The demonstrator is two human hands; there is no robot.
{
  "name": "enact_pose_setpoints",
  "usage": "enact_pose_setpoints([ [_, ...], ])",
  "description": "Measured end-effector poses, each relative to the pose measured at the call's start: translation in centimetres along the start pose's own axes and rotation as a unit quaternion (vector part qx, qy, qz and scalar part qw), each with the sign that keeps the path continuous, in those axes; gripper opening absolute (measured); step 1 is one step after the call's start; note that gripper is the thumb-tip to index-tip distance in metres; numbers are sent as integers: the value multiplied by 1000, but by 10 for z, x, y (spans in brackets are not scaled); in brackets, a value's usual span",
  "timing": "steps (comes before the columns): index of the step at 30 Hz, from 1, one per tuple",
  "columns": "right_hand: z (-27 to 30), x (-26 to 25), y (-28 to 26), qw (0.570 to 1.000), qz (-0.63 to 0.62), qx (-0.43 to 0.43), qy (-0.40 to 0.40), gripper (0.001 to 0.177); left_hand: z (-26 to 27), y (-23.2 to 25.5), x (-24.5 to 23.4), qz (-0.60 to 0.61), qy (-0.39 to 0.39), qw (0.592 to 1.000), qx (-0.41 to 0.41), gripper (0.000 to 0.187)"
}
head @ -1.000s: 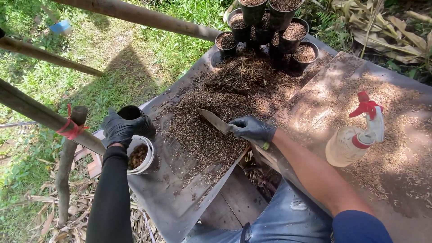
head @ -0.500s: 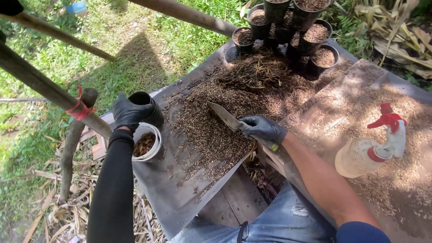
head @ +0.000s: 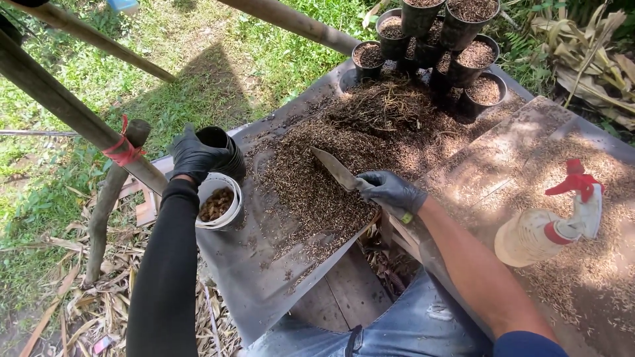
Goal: Filling small plastic pots with soil using a hand trowel at an outdoor potting station.
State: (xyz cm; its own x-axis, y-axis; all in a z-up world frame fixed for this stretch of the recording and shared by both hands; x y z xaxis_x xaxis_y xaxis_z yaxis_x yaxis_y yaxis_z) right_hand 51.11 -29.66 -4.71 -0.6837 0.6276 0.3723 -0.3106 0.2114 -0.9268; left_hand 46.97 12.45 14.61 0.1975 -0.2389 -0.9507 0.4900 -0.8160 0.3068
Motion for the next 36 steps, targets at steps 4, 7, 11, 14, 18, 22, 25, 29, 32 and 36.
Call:
enact_pose_setpoints([
  [4,7,11,-16,1000,-12,2,14,54,-23,-15,22,-18,-32,999,-2,118],
  [7,5,11,-13,1000,-11,4,19,54,-20,-12,21,-26,-47,999,-3,117],
  [11,3,7,-7,1000,-19,8,21,53,-1,5,4,-37,-56,998,-14,119],
  [14,4,9,-10,1000,-19,8,23,53,5,9,2,-41,-68,997,-22,122],
  [18,6,16,-19,1000,-15,8,23,52,-28,-17,38,-60,-92,994,-17,118],
  [22,5,12,-15,1000,-11,9,19,52,-52,-36,65,-61,-74,995,-22,100],
  [25,13,29,-37,1000,-4,6,14,52,-42,-32,56,-56,-68,996,-29,96],
  [29,10,19,-27,1000,-3,-1,10,51,-8,-1,24,-55,-72,995,-46,85],
  [32,10,20,-27,1000,-9,1,11,52,-2,8,14,-52,-71,994,-61,77],
  [36,6,8,-14,1000,-20,2,14,52,-11,6,22,-72,-70,993,-55,74],
])
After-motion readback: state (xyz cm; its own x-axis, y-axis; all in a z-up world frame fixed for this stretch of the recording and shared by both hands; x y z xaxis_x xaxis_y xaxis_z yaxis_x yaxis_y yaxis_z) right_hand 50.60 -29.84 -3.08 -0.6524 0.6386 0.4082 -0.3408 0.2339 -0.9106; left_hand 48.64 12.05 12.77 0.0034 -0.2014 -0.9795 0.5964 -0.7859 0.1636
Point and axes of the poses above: each hand's wrist, its own z-axis away from the middle knuckle, its own x-axis out of the palm, y = z × x, the point moved 10 cm from there along -z, towards the middle knuckle, and after that the axes turned 11 degrees about -z, right-handed, at the moved point
